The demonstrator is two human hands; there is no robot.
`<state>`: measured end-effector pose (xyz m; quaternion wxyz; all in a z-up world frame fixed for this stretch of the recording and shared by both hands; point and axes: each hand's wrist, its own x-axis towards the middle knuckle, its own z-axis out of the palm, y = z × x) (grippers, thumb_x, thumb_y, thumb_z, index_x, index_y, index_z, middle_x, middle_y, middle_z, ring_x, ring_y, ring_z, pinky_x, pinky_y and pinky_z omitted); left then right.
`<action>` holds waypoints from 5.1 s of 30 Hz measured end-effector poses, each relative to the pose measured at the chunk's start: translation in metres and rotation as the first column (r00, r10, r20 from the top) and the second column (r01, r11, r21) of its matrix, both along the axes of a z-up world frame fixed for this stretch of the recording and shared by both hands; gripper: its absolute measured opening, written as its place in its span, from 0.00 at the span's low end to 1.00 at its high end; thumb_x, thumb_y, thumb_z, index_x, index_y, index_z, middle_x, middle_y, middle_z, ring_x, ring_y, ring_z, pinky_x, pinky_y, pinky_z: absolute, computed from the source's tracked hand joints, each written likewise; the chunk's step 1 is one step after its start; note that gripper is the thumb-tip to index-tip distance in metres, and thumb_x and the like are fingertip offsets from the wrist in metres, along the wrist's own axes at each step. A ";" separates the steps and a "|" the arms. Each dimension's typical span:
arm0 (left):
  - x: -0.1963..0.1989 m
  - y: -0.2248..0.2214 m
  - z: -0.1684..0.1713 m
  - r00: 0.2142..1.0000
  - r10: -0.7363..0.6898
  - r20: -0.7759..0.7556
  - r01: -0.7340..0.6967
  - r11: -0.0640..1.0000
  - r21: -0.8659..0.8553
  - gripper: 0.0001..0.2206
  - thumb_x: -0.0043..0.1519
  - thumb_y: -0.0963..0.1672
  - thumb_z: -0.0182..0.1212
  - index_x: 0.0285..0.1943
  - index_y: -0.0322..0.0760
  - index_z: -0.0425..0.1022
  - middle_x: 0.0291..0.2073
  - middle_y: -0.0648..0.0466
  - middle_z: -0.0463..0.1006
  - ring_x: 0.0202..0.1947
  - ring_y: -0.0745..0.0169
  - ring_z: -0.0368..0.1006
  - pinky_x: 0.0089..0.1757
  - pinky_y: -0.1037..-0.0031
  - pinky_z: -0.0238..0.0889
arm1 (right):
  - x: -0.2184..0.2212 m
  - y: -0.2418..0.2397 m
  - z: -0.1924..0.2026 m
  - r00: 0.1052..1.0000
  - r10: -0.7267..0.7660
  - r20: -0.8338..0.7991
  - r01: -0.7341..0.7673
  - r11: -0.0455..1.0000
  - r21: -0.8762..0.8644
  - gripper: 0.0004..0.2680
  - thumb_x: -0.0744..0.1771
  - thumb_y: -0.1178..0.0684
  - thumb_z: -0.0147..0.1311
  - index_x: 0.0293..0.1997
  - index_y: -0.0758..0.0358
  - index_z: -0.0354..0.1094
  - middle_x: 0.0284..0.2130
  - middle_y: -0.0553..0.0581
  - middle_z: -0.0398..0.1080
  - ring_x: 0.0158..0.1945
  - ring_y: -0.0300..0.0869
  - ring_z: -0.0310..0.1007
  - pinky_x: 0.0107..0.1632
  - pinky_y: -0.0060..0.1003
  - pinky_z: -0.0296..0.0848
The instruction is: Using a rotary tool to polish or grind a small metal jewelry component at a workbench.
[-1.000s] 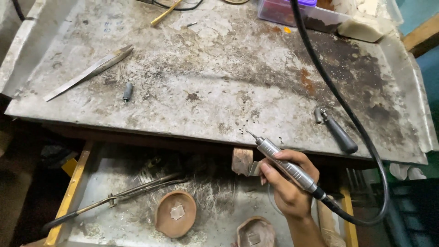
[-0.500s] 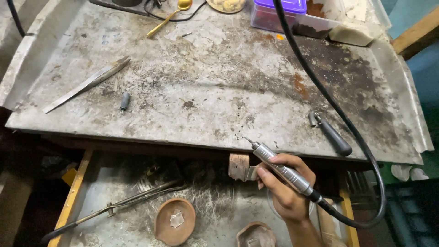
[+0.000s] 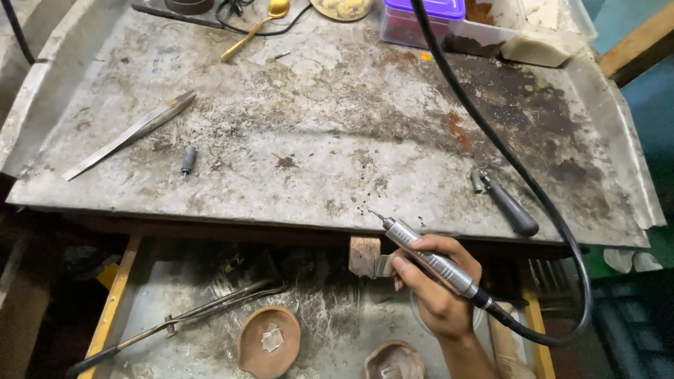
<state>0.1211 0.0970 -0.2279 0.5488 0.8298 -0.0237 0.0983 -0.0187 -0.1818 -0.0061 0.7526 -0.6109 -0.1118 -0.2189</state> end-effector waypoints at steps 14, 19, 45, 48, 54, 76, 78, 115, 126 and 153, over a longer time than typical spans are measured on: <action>-0.205 -0.061 0.265 0.978 0.200 -0.063 -0.160 0.904 0.397 0.17 0.52 0.52 0.64 0.20 0.45 0.61 0.13 0.61 0.66 0.08 0.65 0.68 0.17 0.70 0.62 | 0.000 -0.001 -0.001 1.000 -0.020 -0.004 0.020 1.000 -0.018 0.09 0.62 0.68 0.60 0.43 0.66 0.70 0.24 0.66 0.74 0.21 0.46 0.74 0.27 0.32 0.77; -0.207 -0.061 0.264 0.958 0.280 -0.061 -0.209 0.827 0.522 0.18 0.50 0.53 0.64 0.18 0.47 0.60 0.11 0.63 0.66 0.06 0.67 0.68 0.16 0.71 0.60 | 0.000 -0.001 0.000 1.000 -0.021 -0.017 0.021 1.000 -0.005 0.09 0.62 0.68 0.60 0.44 0.67 0.70 0.25 0.66 0.74 0.21 0.46 0.75 0.27 0.33 0.78; -0.093 -0.094 0.251 0.897 -0.415 -0.155 0.350 0.878 -0.326 0.06 0.54 0.41 0.69 0.36 0.37 0.88 0.31 0.60 0.89 0.29 0.84 0.73 0.27 0.86 0.68 | 0.005 0.005 -0.014 0.980 -0.183 -0.082 0.166 0.970 -0.178 0.09 0.62 0.66 0.63 0.43 0.66 0.71 0.34 0.63 0.77 0.26 0.43 0.81 0.30 0.27 0.84; -0.091 -0.092 0.261 0.840 -0.407 -0.358 0.219 0.859 -0.463 0.05 0.56 0.39 0.69 0.35 0.28 0.87 0.21 0.52 0.83 0.15 0.69 0.76 0.20 0.83 0.69 | 0.007 0.001 -0.016 0.996 -0.091 0.025 0.094 0.987 -0.134 0.07 0.68 0.58 0.52 0.46 0.72 0.69 0.32 0.73 0.76 0.29 0.52 0.80 0.31 0.36 0.83; -0.084 -0.089 0.254 0.806 -0.441 -0.396 0.158 0.804 -0.574 0.03 0.57 0.37 0.67 0.33 0.25 0.84 0.17 0.45 0.81 0.18 0.64 0.78 0.22 0.79 0.74 | 0.010 -0.037 -0.031 0.993 -0.070 -0.098 0.063 0.995 -0.076 0.14 0.65 0.47 0.54 0.42 0.74 0.74 0.23 0.66 0.73 0.16 0.47 0.70 0.16 0.30 0.67; -0.083 -0.089 0.257 0.823 -0.429 -0.372 0.169 0.811 -0.561 0.03 0.56 0.37 0.69 0.33 0.26 0.86 0.18 0.48 0.82 0.17 0.69 0.76 0.20 0.82 0.72 | 0.021 -0.037 -0.035 0.934 -0.202 -0.294 0.215 0.977 0.011 0.08 0.61 0.50 0.57 0.31 0.64 0.70 0.13 0.60 0.65 0.09 0.47 0.64 0.11 0.32 0.61; -0.083 -0.090 0.257 0.831 -0.419 -0.365 0.175 0.821 -0.544 0.03 0.56 0.38 0.69 0.33 0.27 0.86 0.18 0.49 0.82 0.17 0.70 0.75 0.20 0.82 0.72 | 0.021 -0.035 -0.031 0.926 -0.229 -0.300 0.234 0.972 -0.022 0.08 0.60 0.49 0.56 0.29 0.63 0.69 0.11 0.60 0.63 0.09 0.47 0.62 0.11 0.33 0.60; -0.083 -0.090 0.230 0.843 -0.473 -0.254 0.217 0.732 -0.646 0.03 0.58 0.37 0.68 0.35 0.26 0.85 0.20 0.50 0.81 0.17 0.70 0.74 0.22 0.83 0.73 | 0.024 -0.030 -0.035 0.928 -0.269 -0.257 0.251 0.963 -0.101 0.08 0.58 0.49 0.58 0.27 0.63 0.73 0.15 0.56 0.69 0.14 0.45 0.70 0.16 0.30 0.66; -0.082 -0.089 0.224 0.842 -0.492 -0.223 0.235 0.706 -0.668 0.04 0.58 0.37 0.67 0.36 0.25 0.84 0.20 0.49 0.81 0.18 0.69 0.74 0.23 0.82 0.73 | 0.022 -0.032 -0.036 0.909 -0.288 -0.302 0.269 0.958 -0.102 0.09 0.57 0.48 0.57 0.27 0.65 0.72 0.13 0.58 0.67 0.13 0.46 0.67 0.15 0.33 0.61; -0.082 -0.096 0.215 0.887 -0.442 -0.132 0.178 0.593 -0.785 0.04 0.53 0.34 0.65 0.34 0.17 0.82 0.14 0.38 0.76 0.14 0.60 0.76 0.22 0.72 0.75 | 0.029 -0.032 -0.061 0.897 -0.427 -0.117 0.405 0.898 -0.174 0.08 0.57 0.55 0.53 0.25 0.73 0.66 0.10 0.65 0.60 0.14 0.38 0.58 0.18 0.29 0.67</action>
